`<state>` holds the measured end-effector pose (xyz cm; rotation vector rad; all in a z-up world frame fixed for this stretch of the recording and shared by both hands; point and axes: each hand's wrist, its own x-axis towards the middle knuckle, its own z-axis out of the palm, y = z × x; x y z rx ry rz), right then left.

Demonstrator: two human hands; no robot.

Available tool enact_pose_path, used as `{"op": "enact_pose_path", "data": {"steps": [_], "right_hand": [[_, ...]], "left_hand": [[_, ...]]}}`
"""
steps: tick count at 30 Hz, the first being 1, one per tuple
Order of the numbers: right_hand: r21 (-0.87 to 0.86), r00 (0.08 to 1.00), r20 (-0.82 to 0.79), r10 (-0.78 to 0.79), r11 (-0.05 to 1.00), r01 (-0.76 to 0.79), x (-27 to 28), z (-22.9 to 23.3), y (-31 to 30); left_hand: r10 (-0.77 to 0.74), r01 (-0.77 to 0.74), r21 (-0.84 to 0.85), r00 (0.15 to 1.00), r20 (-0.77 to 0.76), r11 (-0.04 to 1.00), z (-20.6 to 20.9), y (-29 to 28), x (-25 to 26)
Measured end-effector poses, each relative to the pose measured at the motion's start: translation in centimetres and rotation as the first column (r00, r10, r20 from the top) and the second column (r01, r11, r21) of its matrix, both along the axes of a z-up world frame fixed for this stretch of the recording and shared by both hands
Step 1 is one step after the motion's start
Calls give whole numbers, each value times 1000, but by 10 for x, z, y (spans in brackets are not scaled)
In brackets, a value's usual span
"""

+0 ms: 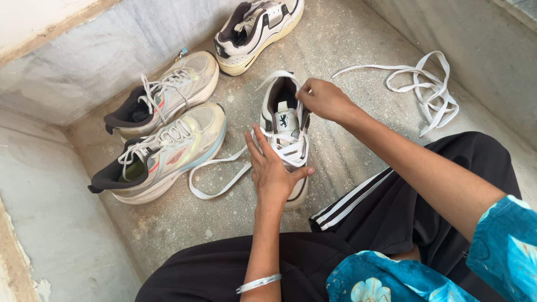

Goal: The person sits on the floor and threads a white shoelace through the eyelets of a white sneaker. They pull the laces through each eyelet in sequence and adjust the tension, but do not tie a final knot.

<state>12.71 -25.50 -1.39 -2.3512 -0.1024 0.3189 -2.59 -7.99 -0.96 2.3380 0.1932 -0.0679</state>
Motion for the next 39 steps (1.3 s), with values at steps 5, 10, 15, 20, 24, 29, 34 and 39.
{"op": "enact_pose_path", "data": {"steps": [5,10,15,20,24,29,34,39], "right_hand": [[358,966,-244,-86,918,173,17,-21,-6],[421,950,-223,-220,857,297,25,-12,-7],[423,944,-173,-281,844,329,30,8,-7],[487,947,-91,-308,816,312,43,20,-16],[531,944,-74,-323,788,311,46,18,-17],[526,918,-17,-397,777,346,37,13,-12],[551,941,-67,-332,774,312,35,20,-15],[402,976,-32,-217,891,211,28,32,-31]], "left_hand": [[46,-26,101,979,-199,995,17,-7,-1],[45,-13,109,955,-293,994,24,-8,-1],[54,-34,79,961,-270,996,20,-9,-1],[49,-21,89,945,-324,996,15,-9,0],[52,-35,68,960,-276,997,13,-9,0],[39,-29,44,964,-261,999,18,-9,-1],[-8,24,191,997,-82,981,30,-9,-11],[-52,34,180,994,97,983,38,-6,-2]]}}
